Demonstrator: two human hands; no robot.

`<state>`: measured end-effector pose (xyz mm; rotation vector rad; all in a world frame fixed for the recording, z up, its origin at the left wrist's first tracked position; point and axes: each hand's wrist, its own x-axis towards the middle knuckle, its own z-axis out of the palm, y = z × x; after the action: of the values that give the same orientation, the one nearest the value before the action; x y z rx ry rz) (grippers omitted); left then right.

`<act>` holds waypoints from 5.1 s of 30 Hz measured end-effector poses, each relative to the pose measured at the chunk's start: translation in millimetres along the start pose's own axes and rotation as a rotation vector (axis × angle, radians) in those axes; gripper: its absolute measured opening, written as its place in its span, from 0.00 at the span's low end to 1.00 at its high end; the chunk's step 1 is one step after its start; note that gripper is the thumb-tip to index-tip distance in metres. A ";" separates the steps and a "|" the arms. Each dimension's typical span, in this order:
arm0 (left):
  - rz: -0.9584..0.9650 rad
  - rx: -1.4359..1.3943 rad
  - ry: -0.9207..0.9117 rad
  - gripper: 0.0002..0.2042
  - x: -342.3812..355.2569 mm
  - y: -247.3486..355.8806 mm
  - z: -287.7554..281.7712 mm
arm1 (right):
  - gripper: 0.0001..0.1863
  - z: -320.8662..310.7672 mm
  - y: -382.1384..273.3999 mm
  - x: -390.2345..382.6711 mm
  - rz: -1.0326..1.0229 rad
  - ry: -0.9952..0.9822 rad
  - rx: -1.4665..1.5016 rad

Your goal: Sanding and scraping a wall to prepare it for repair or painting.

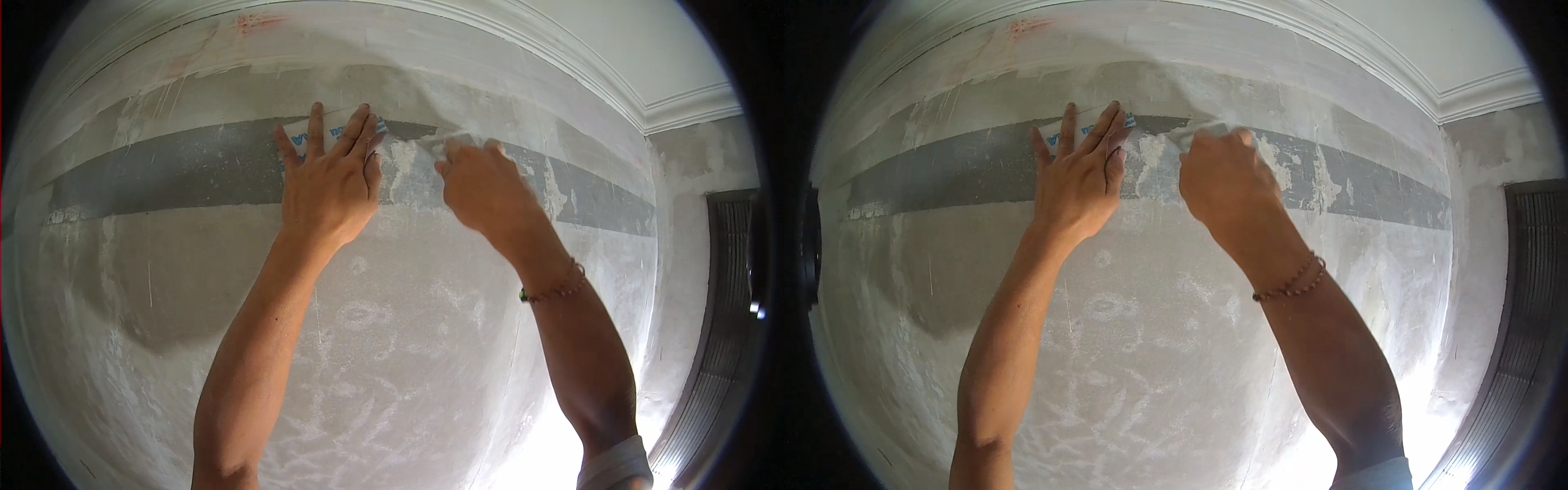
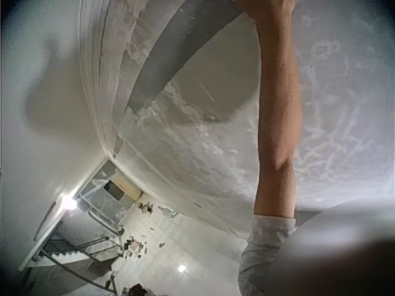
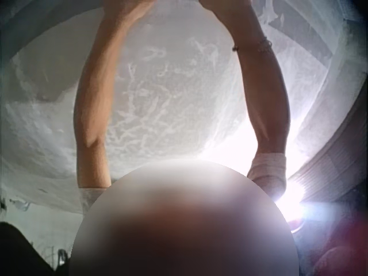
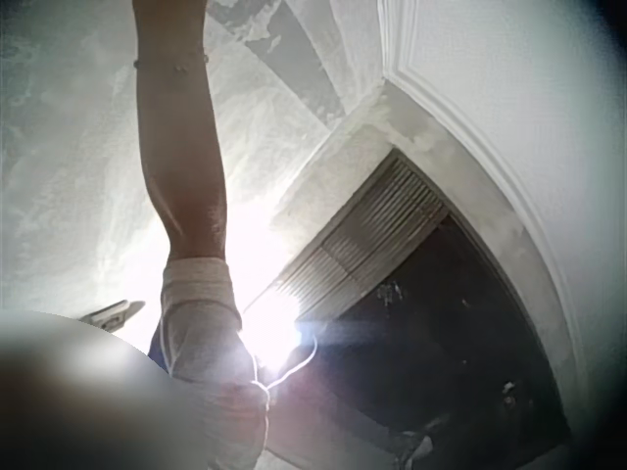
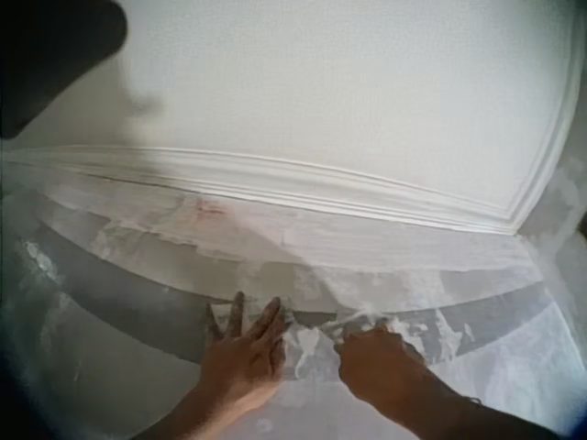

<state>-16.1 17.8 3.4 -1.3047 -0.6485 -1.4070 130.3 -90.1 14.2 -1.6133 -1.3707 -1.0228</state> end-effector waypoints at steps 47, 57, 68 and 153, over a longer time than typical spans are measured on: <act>-0.025 -0.018 -0.080 0.22 2.9 1.9 -5.7 | 0.15 9.2 3.2 16.5 -0.131 0.077 -0.127; -0.014 -0.108 -0.013 0.23 3.4 2.3 -4.2 | 0.15 9.8 9.0 21.2 -0.104 0.018 -0.125; 0.000 -0.090 -0.041 0.23 0.7 7.3 -4.2 | 0.14 9.5 6.7 17.3 -0.087 0.063 -0.059; -0.030 -0.133 -0.065 0.22 -2.9 12.7 -11.1 | 0.16 -1.7 -5.5 17.9 -0.069 0.095 -0.146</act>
<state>-8.8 5.1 -5.5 -1.4563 -0.6289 -1.4576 126.5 -84.3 31.7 -1.6091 -1.3216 -1.2494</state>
